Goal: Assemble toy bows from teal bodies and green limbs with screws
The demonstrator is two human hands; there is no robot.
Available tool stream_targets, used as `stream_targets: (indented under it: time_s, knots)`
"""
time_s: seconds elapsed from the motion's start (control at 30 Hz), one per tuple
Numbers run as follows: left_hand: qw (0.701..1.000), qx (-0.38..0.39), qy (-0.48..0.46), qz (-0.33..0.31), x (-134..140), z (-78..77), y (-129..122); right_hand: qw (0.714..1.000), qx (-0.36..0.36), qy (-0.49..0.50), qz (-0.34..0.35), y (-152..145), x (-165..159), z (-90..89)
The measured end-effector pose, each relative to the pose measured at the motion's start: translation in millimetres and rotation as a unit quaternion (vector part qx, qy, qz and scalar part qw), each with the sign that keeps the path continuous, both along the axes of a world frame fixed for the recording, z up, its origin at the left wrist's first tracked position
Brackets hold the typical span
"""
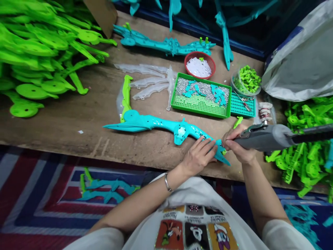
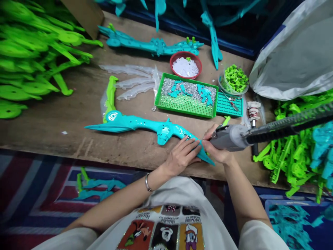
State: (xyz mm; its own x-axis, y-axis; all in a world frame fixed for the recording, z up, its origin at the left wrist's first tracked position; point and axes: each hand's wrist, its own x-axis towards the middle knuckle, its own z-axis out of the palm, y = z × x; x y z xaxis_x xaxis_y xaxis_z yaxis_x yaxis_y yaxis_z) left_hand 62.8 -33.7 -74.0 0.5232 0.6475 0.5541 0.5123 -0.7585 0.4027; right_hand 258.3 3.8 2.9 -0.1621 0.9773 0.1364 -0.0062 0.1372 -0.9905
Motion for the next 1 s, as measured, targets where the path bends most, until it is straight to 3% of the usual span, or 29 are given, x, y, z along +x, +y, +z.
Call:
stream_targets:
  time_s: [0.1,0.17,0.3,0.47,0.6,1.0]
  knots:
    - [1.000,-0.005,0.000,0.005,3,-0.6,-1,0.996,0.000,-0.011,0.092,11,2,10.9]
    - [1.000,-0.022,-0.001,-0.006,0,3.7,0,0.994,0.036,0.021,0.097,24,-4,20.4]
    - [0.999,-0.040,0.019,-0.021,-28,26.1,7,0.982,0.148,0.103,-0.054,63,-32,30.2]
    - [0.980,-0.087,0.069,0.162,-89,46.4,22,0.964,0.170,0.104,-0.176,119,-61,10.3]
    - [0.972,-0.117,0.113,0.173,-111,39.1,32,0.962,0.164,0.077,-0.203,144,-68,-8.1]
    - [0.968,-0.092,0.126,0.196,-107,25.7,35,0.969,0.143,0.060,-0.191,159,-70,-22.5]
